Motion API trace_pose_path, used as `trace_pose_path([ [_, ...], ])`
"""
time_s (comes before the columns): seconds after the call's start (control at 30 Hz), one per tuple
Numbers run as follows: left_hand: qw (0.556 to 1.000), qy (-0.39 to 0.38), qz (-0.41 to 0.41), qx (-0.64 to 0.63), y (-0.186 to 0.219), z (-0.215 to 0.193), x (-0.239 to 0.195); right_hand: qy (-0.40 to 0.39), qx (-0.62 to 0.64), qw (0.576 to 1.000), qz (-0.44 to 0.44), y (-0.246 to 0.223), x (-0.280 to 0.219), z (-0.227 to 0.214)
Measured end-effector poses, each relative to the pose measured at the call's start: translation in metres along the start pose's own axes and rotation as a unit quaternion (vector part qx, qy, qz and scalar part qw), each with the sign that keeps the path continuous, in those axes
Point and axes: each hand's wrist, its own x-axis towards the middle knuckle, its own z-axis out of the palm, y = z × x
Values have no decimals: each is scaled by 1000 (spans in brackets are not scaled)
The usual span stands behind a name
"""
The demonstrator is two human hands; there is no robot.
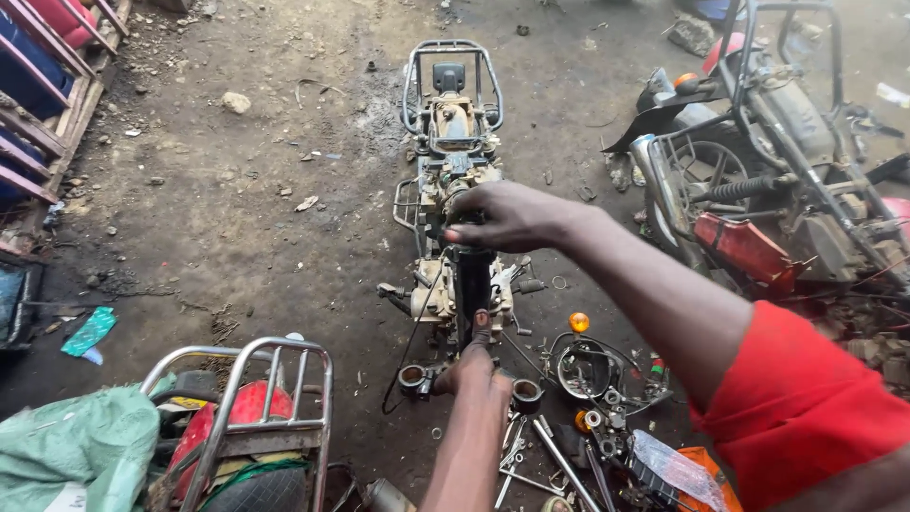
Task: The person holds a black cylindrical motorcycle part and repeatedly inserts and removes a small metal ring at its top. The person manipulates the ring with fingers while keeping the cylinder steady. The scene shows a cluttered outdoor repair area with motorcycle frames and tools on the ground.
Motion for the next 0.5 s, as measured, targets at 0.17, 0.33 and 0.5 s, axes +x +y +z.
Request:
trace_pose_path([
  [0.17,998,48,43,-12,-18,7,38,13,24,995,-93,8,-1,-5],
  [0.33,992,89,79,-31,-37,23,72,33,-90,993,66,-19,-8,1],
  [0.5,979,171,93,61,-58,41,149,16,56,995,-79,4,-11,-7],
])
